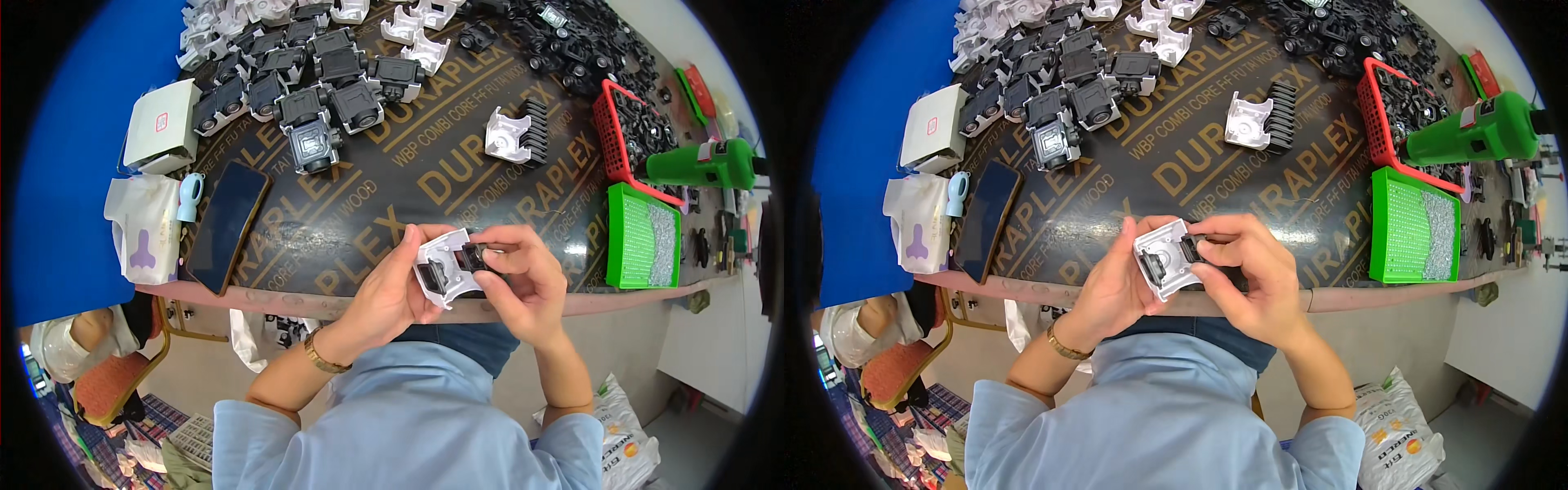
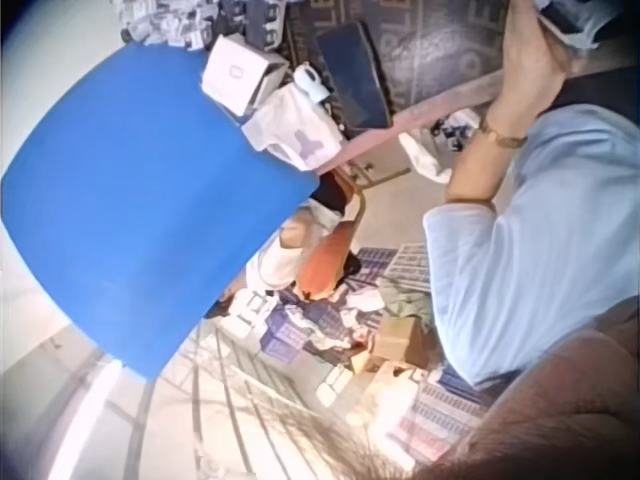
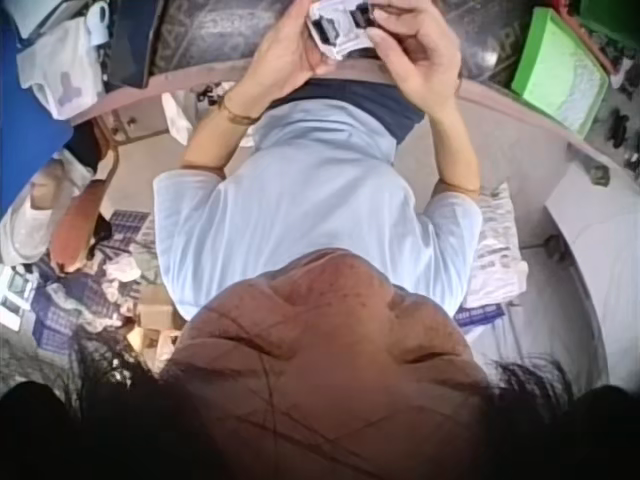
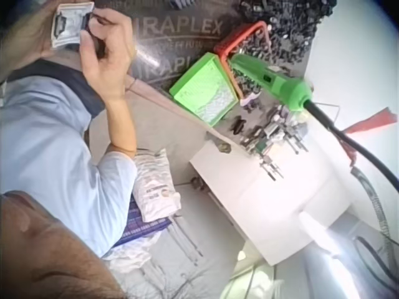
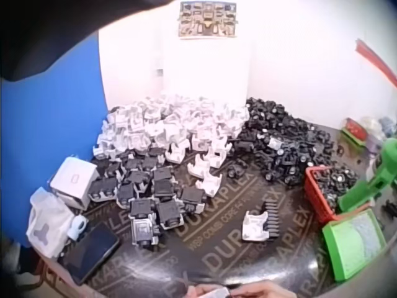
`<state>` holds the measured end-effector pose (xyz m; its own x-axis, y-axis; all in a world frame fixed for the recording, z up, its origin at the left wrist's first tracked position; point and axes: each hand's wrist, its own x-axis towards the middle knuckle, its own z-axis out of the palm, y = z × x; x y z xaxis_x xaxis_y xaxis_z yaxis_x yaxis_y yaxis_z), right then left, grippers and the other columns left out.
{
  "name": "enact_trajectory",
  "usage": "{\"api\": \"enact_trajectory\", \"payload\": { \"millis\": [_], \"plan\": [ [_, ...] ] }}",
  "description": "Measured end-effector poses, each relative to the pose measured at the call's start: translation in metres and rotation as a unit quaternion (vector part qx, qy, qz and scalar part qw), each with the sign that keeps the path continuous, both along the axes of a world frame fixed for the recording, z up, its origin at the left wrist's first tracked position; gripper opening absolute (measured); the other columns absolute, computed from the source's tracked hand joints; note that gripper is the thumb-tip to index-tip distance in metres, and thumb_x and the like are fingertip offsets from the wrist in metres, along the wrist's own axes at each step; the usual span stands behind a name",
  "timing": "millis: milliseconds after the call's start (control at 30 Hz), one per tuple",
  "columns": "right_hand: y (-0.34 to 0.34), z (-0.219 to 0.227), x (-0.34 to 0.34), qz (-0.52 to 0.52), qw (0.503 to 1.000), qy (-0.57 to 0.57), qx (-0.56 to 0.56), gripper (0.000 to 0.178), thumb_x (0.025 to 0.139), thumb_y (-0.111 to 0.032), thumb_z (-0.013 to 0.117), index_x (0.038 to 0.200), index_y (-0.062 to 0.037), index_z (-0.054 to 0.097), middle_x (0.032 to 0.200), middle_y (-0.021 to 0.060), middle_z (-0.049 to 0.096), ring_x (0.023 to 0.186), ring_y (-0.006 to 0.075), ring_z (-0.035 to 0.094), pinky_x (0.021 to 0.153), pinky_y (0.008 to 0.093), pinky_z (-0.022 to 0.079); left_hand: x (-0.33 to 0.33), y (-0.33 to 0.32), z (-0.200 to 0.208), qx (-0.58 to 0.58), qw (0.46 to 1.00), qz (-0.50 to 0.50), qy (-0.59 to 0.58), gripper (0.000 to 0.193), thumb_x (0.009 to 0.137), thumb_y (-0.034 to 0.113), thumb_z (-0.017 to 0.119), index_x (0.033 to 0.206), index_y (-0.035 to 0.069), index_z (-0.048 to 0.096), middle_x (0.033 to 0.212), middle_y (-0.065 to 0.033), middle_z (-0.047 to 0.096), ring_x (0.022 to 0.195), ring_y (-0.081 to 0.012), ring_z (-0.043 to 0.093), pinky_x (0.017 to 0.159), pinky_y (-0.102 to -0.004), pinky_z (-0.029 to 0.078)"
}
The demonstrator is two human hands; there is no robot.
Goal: Assembling small electronic components into plastic housings at a factory workbench.
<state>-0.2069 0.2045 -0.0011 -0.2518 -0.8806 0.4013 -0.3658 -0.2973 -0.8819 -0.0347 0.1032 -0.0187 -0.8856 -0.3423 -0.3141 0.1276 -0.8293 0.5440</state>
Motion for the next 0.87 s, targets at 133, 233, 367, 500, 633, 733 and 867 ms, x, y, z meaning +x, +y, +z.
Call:
{"api": "enact_trajectory", "payload": {
  "millis": [133, 233, 367, 500, 633, 733, 867],
  "plan": [
    [-0.002, 0.004, 0.004, 0.005, 0.999, -0.024, 0.028, 0.01, 0.082, 0.007, 0.071, 0.086, 0.0051, 0.062, 0.115, 0.0181, 0.059, 0.096, 0.0204, 0.063, 0.081, 0.0316, 0.055, -0.001, -0.003, 0.002, -0.03, 0.999, -0.011, 0.005, 0.062, 0.107, 0.055, 0.023, 0.139, 0.008, 0.046, 0.115, -0.0029, 0.065, 0.086, -0.0074, 0.063, 0.052, -0.0223, 0.046],
    [0.002, 0.013, 0.009, 0.015, 0.96, -0.252, 0.123, 0.025, 0.088, 0.006, 0.068, 0.11, 0.0024, 0.056, 0.117, 0.0132, 0.057, 0.107, 0.016, 0.06, 0.087, 0.0321, 0.055, -0.002, -0.001, 0.008, -0.062, 0.998, -0.017, 0.003, 0.062, 0.108, 0.052, 0.025, 0.146, 0.007, 0.043, 0.118, -0.0032, 0.064, 0.084, -0.0076, 0.063, 0.052, -0.0226, 0.047],
    [-0.003, 0.022, -0.007, 0.139, 0.872, -0.37, 0.288, 0.036, 0.092, -0.001, 0.067, 0.124, -0.0025, 0.051, 0.112, 0.0054, 0.064, 0.101, 0.0108, 0.062, 0.09, 0.0274, 0.051, 0.001, -0.002, 0.012, -0.088, 0.996, -0.013, -0.006, 0.053, 0.11, 0.037, 0.025, 0.151, 0.006, 0.039, 0.125, -0.0051, 0.061, 0.073, -0.0072, 0.056, 0.055, -0.0206, 0.047],
    [-0.002, 0.022, -0.009, 0.109, 0.888, -0.36, 0.264, 0.039, 0.091, -0.003, 0.068, 0.125, -0.0039, 0.049, 0.116, 0.0079, 0.063, 0.107, 0.0134, 0.061, 0.091, 0.0286, 0.05, 0.001, 0.002, 0.011, -0.114, 0.991, 0.05, 0.058, 0.055, 0.108, 0.036, 0.038, 0.154, 0.007, 0.027, 0.14, -0.0106, 0.051, 0.095, -0.0149, 0.064, 0.071, -0.0251, 0.055],
    [-0.024, 0.062, -0.017, 0.094, 0.943, -0.097, 0.304, 0.029, 0.089, -0.006, 0.07, 0.115, -0.0038, 0.056, 0.099, 0.0053, 0.065, 0.094, 0.0129, 0.064, 0.082, 0.0276, 0.052, 0.016, -0.01, 0.027, -0.236, 0.971, -0.021, -0.04, 0.051, 0.103, 0.015, 0.055, 0.148, 0.003, 0.034, 0.136, -0.0128, 0.054, 0.104, -0.0186, 0.065, 0.088, -0.031, 0.056],
    [-0.079, 0.071, -0.047, -0.063, 0.97, 0.189, 0.141, 0.01, 0.094, -0.011, 0.064, 0.091, -0.0007, 0.066, 0.077, 0.003, 0.065, 0.069, 0.0086, 0.061, 0.063, 0.026, 0.049, 0.027, -0.022, 0.027, -0.241, 0.97, 0.006, -0.035, 0.049, 0.104, 0.015, 0.053, 0.147, 0.002, 0.035, 0.134, -0.0116, 0.056, 0.107, -0.0184, 0.064, 0.09, -0.031, 0.055],
    [-0.192, 0.04, -0.145, -0.193, 0.887, 0.409, 0.097, 0.011, 0.088, -0.013, 0.067, 0.094, -0.003, 0.066, 0.103, 0.0204, 0.067, 0.094, 0.0386, 0.065, 0.082, 0.0442, 0.052, 0.033, -0.027, 0.009, -0.24, 0.97, -0.002, -0.049, 0.054, 0.103, 0.019, 0.055, 0.15, 0.004, 0.033, 0.135, -0.0102, 0.056, 0.12, -0.0187, 0.057, 0.103, -0.0334, 0.048]
  ]
}}
